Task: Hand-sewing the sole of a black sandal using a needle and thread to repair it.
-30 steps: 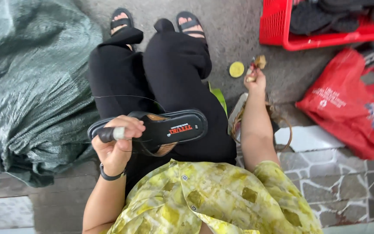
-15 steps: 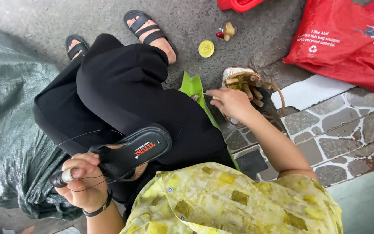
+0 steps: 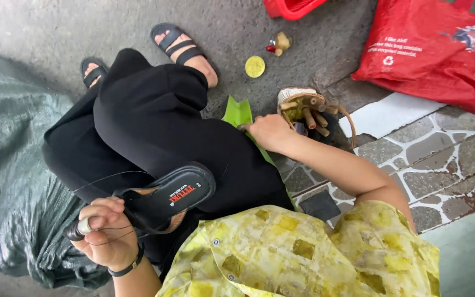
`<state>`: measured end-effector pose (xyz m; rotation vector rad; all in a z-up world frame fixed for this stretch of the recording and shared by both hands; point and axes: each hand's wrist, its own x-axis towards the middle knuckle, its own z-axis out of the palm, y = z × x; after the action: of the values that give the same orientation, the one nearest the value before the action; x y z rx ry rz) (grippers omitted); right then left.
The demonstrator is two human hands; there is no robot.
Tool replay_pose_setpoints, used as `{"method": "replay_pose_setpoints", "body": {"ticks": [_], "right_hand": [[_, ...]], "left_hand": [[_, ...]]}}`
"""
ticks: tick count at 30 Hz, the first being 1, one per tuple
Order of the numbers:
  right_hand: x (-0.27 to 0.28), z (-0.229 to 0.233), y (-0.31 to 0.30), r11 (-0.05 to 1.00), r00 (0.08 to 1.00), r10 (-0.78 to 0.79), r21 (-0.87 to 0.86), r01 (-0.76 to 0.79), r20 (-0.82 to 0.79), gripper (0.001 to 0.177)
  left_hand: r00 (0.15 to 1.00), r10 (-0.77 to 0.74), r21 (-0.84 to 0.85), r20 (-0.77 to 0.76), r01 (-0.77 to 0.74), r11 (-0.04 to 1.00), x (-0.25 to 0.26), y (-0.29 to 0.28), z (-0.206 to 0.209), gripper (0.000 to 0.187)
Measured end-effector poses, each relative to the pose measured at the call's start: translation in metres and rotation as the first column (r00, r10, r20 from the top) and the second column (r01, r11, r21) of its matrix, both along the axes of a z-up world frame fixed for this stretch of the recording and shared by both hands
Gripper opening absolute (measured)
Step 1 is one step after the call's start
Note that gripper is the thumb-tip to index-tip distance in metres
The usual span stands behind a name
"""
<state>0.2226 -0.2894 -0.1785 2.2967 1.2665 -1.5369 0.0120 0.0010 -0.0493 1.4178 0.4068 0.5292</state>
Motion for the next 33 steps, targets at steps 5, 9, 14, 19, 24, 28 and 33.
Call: {"method": "replay_pose_setpoints", "body": {"ticks": [5,9,14,19,24,28,33], "right_hand": [[0.056,0.028,-0.025,0.850,0.860,-0.506,0.132,0.510,-0.062,0.039],[0.098,-0.093,-0.082,-0.403,-0.248,-0.874,0.339,0.850,-0.418,0.020],[0.111,-0.206,-0.088,-0.803,-0.746,-0.559,0.011,0.596,-0.362,0.009],[0.089,-0.210,-0.054,0.013,0.018,-0.999,-0.131,0.991,0.038,0.019],[0.071,-0.163,0.001,0.840,0.764,-0.517,0.058,0.540,0.386,0.082],[0.086,-0.248,-0.021,0.664,0.604,-0.690,0.015,0.748,0.399,0.067],[0.067,-0.272,-0.041,0.462,0.368,-0.870,0.281,0.841,0.329,0.039]], "left_hand": [[1.000,-0.012,-0.015,-0.017,0.012,1.000,0.004,-0.004,0.009,0.022],[1.000,-0.013,-0.017,0.005,0.013,1.000,0.004,-0.001,0.006,0.022],[1.000,0.002,-0.060,0.007,-0.001,0.998,0.015,-0.008,0.016,0.021],[1.000,-0.006,-0.090,0.003,0.006,0.996,0.013,-0.007,0.017,0.021],[1.000,-0.017,-0.059,0.007,0.018,0.998,0.022,-0.008,0.015,0.021],[0.999,-0.033,-0.073,0.012,0.033,0.997,0.026,-0.006,0.015,0.020],[0.999,-0.023,-0.144,0.028,0.027,0.989,0.025,-0.008,0.017,0.019]]}}
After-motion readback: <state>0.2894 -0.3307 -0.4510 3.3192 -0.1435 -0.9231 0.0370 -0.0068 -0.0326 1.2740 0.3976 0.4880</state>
